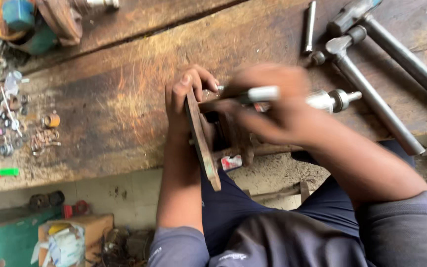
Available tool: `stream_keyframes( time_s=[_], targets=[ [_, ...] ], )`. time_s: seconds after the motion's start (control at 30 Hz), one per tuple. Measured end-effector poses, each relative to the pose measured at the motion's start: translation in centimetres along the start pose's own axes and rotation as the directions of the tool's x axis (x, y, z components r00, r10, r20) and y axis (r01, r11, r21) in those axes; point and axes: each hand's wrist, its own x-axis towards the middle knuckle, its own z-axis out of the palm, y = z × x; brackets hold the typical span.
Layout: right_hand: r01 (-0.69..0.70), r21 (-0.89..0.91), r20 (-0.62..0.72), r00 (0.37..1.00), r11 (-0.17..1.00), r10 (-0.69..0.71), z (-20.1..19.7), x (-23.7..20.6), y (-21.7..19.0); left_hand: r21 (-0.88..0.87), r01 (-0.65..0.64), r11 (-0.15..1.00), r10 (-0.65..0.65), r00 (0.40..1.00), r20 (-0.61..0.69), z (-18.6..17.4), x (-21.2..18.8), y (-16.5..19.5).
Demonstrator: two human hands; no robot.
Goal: The person sits at a workbench and uses a chisel-like bar and hammer to work on a rusty water pump housing, then wipes the bench with a cloth. They insert a rotor into the housing, squeeze liquid from a bottle around the shaft opening, and press the rotor into place with both hands.
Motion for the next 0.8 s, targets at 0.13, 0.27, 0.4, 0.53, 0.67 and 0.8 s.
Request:
stream_keyframes(
  time_s=[0.13,0.27,0.4,0.53,0.67,0.8],
  targets=[
    [-0.018,0.059,0.047,0.999,0.998,0.016,0.6,-0.5,0.9,-0.025,-0.035,0.999,0.035,0.999,0.013,0.0,-0.1,-0.1],
    [0.027,0.100,0.025,0.999,0.995,-0.030,1.0,-0.8,1.3,0.036,-0.049,0.998,0.047,0.998,0.041,-0.2,0.3,-0.1],
    [-0.053,0.174,0.015,0.999,0.983,0.052,0.7,0.0,1.0,0.018,-0.009,1.000,0.009,1.000,-0.008,-0.1,0.2,-0.2],
    [-0.049,0.133,0.001,0.999,0.990,0.049,0.1,1.2,0.2,0.009,-0.017,1.000,0.017,1.000,0.024,-0.2,0.3,-0.1],
    [-0.033,0.142,-0.035,0.999,0.989,0.039,-0.1,1.3,0.1,-0.002,-0.003,1.000,0.003,1.000,0.027,-0.3,0.5,0.0],
    [0.059,0.217,0.073,0.994,0.975,-0.076,0.5,0.4,1.0,0.014,-0.016,1.000,0.016,1.000,-0.011,-0.3,0.3,-0.6]
  ],
)
